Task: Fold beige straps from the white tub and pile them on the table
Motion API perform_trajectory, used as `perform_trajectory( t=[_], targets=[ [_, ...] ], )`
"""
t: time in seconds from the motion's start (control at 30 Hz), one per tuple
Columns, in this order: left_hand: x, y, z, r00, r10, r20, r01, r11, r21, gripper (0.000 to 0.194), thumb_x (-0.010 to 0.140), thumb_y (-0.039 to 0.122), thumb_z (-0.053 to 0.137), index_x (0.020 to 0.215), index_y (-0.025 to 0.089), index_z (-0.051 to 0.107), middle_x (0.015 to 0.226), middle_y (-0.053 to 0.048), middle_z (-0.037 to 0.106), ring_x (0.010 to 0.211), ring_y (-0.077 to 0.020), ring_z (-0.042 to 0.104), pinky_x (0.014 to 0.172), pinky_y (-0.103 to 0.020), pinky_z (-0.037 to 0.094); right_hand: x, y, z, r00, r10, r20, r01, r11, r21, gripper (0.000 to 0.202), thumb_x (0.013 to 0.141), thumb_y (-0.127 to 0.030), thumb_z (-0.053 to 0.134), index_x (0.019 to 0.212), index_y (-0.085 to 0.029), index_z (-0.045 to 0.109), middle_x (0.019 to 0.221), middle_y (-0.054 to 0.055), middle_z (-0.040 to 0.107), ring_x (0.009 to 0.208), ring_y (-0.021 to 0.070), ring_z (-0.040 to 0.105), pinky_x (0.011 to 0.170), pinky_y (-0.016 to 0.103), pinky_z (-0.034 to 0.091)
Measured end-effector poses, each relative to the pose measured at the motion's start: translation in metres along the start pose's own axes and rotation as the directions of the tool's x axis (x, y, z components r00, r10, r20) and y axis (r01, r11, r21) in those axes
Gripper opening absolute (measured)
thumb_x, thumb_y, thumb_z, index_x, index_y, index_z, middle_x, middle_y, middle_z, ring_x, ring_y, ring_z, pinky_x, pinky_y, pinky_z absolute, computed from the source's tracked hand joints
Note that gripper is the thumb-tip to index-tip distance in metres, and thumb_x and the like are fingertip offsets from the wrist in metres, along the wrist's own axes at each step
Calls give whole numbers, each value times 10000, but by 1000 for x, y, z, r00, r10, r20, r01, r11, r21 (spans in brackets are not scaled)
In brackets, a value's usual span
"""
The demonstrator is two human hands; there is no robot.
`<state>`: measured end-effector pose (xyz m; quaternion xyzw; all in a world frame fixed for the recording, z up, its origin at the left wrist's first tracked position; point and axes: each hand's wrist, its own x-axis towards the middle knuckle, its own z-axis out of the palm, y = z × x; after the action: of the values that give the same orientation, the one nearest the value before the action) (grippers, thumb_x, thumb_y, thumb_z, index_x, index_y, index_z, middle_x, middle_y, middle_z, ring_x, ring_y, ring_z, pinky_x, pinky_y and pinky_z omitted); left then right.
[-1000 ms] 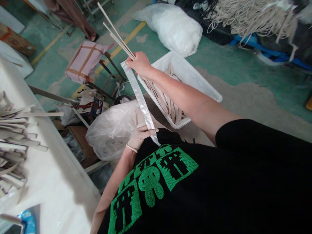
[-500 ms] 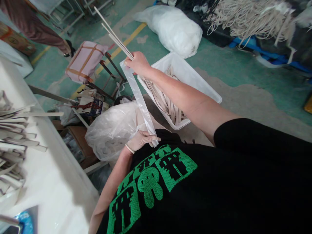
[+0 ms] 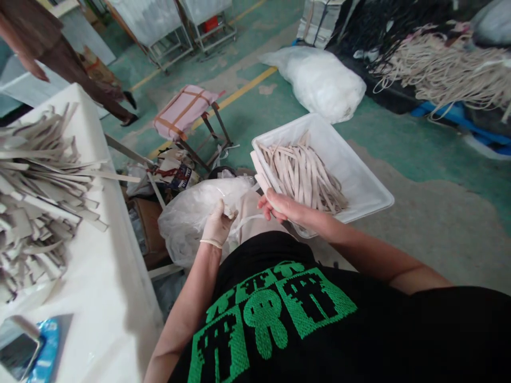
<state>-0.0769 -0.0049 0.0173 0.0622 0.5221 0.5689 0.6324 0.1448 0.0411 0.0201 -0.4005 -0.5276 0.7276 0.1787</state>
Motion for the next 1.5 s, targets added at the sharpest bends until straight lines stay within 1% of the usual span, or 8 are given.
perform_trajectory(
  t=[0.13, 0.23, 0.37, 0.53, 0.8, 1.0, 1.2, 1.5],
  targets=[
    [-2, 2, 10, 997, -76, -4, 75, 992, -99, 268, 860, 383, 760, 705, 204, 637, 624, 43, 649, 593, -96, 633, 828, -283, 553, -22, 19, 23, 994, -74, 84, 67, 995, 78, 668, 962, -760, 252, 966, -169, 561, 685, 15, 624, 376, 65, 348, 407, 217, 387],
    [-4, 2, 14, 992, -126, 32, 129, 985, -119, 152, 886, 316, 732, 785, 210, 687, 763, 6, 726, 742, -128, 703, 905, -298, 536, -31, 26, 41, 988, -60, 146, 40, 990, 136, 566, 949, -730, 360, 999, -196, 544, 758, 41, 645, 416, 101, 456, 396, 243, 356],
    [-5, 0, 11, 996, -91, -17, 89, 991, -102, 233, 846, 335, 776, 711, 194, 649, 681, 21, 694, 639, -108, 663, 839, -278, 541, -36, 32, 55, 998, -37, 42, 32, 991, 127, 438, 915, -628, 510, 878, -192, 538, 736, 18, 633, 435, 92, 517, 426, 227, 399],
    [-2, -4, 10, 998, -37, -49, 32, 995, -90, 350, 774, 447, 829, 663, 185, 624, 606, 43, 650, 566, -91, 620, 756, -256, 550, -33, 27, 54, 999, -26, -35, 27, 999, 28, 434, 920, -547, 514, 704, -173, 555, 630, 7, 610, 432, 78, 516, 449, 200, 419],
    [-2, -16, 16, 997, -77, 12, 78, 992, -96, 223, 843, 400, 771, 799, 188, 720, 774, -12, 755, 740, -133, 699, 799, -252, 536, -20, 8, 57, 996, -36, -78, 30, 997, -75, 379, 970, -402, 502, 669, -180, 563, 612, 10, 614, 439, 95, 530, 460, 221, 418],
    [-7, -17, 17, 994, -75, 80, 81, 994, -77, 141, 860, 339, 755, 835, 201, 738, 860, -21, 780, 857, -151, 720, 863, -263, 538, -16, 13, 56, 996, -24, -83, 17, 996, -82, 411, 986, -447, 506, 666, -195, 562, 627, 35, 615, 459, 119, 536, 485, 263, 434],
    [-7, -14, 19, 992, -128, 9, 127, 977, -171, 158, 904, 319, 714, 801, 199, 709, 815, -13, 766, 846, -138, 724, 911, -270, 545, -13, 20, 53, 994, -18, -107, 12, 999, -50, 403, 970, -525, 522, 727, -206, 561, 671, 43, 632, 468, 124, 547, 467, 261, 428],
    [-2, -20, 16, 992, -125, 35, 128, 987, -98, 182, 886, 399, 721, 872, 217, 732, 897, -18, 777, 870, -149, 715, 869, -262, 538, -12, 13, 52, 995, -14, -100, 0, 991, -132, 373, 981, -413, 498, 698, -177, 556, 564, -12, 578, 439, 93, 524, 473, 214, 420]
  ],
)
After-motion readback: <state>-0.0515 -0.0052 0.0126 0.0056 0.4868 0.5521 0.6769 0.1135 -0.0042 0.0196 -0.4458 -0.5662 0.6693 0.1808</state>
